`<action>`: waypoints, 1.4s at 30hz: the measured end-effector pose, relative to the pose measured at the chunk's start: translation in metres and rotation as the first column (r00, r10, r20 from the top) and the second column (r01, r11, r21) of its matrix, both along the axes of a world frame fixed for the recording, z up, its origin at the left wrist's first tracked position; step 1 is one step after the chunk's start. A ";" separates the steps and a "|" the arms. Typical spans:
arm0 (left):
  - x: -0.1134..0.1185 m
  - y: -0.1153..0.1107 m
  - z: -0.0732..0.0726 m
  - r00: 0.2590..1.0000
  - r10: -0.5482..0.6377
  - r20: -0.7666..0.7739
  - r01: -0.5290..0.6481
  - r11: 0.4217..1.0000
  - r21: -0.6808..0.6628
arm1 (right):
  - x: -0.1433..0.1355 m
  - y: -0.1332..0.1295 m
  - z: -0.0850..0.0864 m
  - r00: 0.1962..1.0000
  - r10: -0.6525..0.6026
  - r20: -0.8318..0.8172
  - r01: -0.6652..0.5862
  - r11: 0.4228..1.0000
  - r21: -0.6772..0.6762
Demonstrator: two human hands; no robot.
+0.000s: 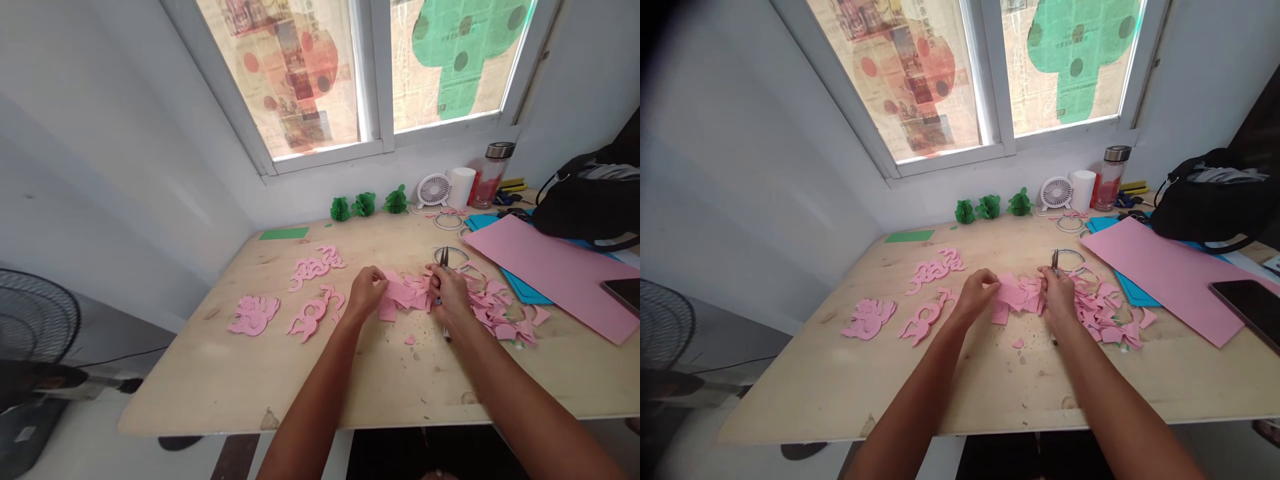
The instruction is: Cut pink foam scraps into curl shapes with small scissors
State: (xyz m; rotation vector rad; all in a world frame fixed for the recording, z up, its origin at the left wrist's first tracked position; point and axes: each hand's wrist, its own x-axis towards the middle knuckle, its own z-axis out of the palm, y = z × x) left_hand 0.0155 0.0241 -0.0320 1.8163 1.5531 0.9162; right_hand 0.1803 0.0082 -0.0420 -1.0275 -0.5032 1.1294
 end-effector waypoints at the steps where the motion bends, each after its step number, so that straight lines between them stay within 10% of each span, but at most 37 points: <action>1: -0.005 -0.001 -0.001 0.999 0.004 0.051 -0.005 1.000 0.008 | 0.002 0.001 0.000 1.000 -0.021 0.003 0.021 1.000 0.002; 7: -0.017 -0.006 0.002 0.966 0.079 0.247 -0.090 0.995 0.034 | 0.002 -0.002 0.010 0.996 -0.079 0.045 0.078 0.997 0.027; 13: -0.013 -0.016 0.022 0.974 -0.144 0.174 0.086 0.949 0.303 | -0.011 -0.008 0.018 0.993 -0.047 0.112 0.039 0.997 0.067; 19: -0.013 -0.012 0.015 0.977 -0.062 0.206 0.013 0.973 0.230 | -0.012 -0.009 0.018 0.981 -0.114 0.159 0.096 0.989 0.116; 25: -0.017 -0.004 0.006 0.798 -0.070 0.599 0.035 0.997 0.071 | -0.017 -0.014 0.027 0.985 -0.010 0.173 0.007 1.000 0.015; 35: -0.023 -0.005 0.009 0.651 0.057 0.757 -0.048 0.998 -0.034 | -0.023 -0.015 0.019 0.957 0.144 0.252 -0.134 0.989 -0.056; 42: -0.002 -0.017 0.008 0.367 0.108 0.924 0.184 0.965 -0.185 | -0.029 -0.017 0.018 0.995 0.099 0.017 -0.099 0.995 0.007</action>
